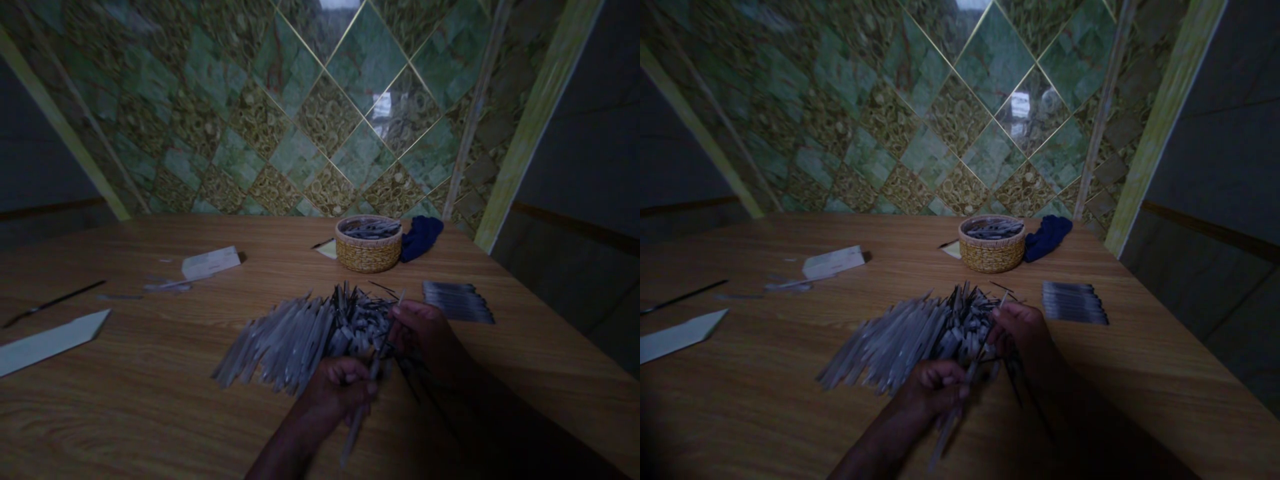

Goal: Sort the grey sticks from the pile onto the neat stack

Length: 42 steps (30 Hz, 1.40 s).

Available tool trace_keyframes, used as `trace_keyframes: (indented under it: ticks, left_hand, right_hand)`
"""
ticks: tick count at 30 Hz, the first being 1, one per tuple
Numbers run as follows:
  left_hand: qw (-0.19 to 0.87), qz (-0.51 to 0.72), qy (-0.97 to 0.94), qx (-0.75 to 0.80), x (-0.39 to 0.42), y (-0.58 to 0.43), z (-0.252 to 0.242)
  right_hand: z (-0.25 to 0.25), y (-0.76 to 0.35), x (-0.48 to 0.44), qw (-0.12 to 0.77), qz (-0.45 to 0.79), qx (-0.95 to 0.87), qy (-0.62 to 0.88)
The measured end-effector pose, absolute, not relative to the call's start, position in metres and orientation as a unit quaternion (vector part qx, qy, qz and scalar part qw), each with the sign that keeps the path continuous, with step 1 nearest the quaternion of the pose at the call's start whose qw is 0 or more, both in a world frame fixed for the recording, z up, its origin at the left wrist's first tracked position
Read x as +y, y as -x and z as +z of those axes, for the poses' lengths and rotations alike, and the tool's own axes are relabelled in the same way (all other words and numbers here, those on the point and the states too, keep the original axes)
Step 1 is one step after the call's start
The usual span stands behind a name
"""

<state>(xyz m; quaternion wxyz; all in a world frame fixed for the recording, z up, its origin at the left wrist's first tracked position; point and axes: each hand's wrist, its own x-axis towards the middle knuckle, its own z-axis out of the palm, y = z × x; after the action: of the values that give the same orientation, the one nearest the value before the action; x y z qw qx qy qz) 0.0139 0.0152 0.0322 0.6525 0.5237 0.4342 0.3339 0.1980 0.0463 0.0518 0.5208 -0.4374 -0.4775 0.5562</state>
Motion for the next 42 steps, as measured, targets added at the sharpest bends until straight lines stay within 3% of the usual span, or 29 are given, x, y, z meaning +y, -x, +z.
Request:
trace_keyframes:
  ticks: [15, 25, 29, 37, 42]
  left_hand:
    - [0.643, 0.345, -0.522, 0.443, 0.015, -0.013, 0.032]
    - [0.651, 0.392, -0.518, 0.392, 0.017, -0.009, 0.027]
    - [0.641, 0.416, -0.521, 0.38, 0.017, -0.008, 0.027]
    - [0.652, 0.441, -0.483, 0.382, 0.019, -0.007, 0.024]
    - [0.664, 0.466, -0.435, 0.39, 0.019, -0.009, 0.034]
  right_hand:
    - [0.048, -0.195, 0.047, 0.512, 0.575, -0.472, 0.429]
    - [0.032, -0.175, 0.037, 0.426, 0.598, -0.55, 0.399]
    - [0.032, -0.176, 0.037, 0.432, 0.603, -0.554, 0.378]
    - [0.036, -0.182, 0.042, 0.44, 0.559, -0.56, 0.425]
    - [0.044, -0.202, 0.051, 0.364, 0.409, -0.683, 0.484]
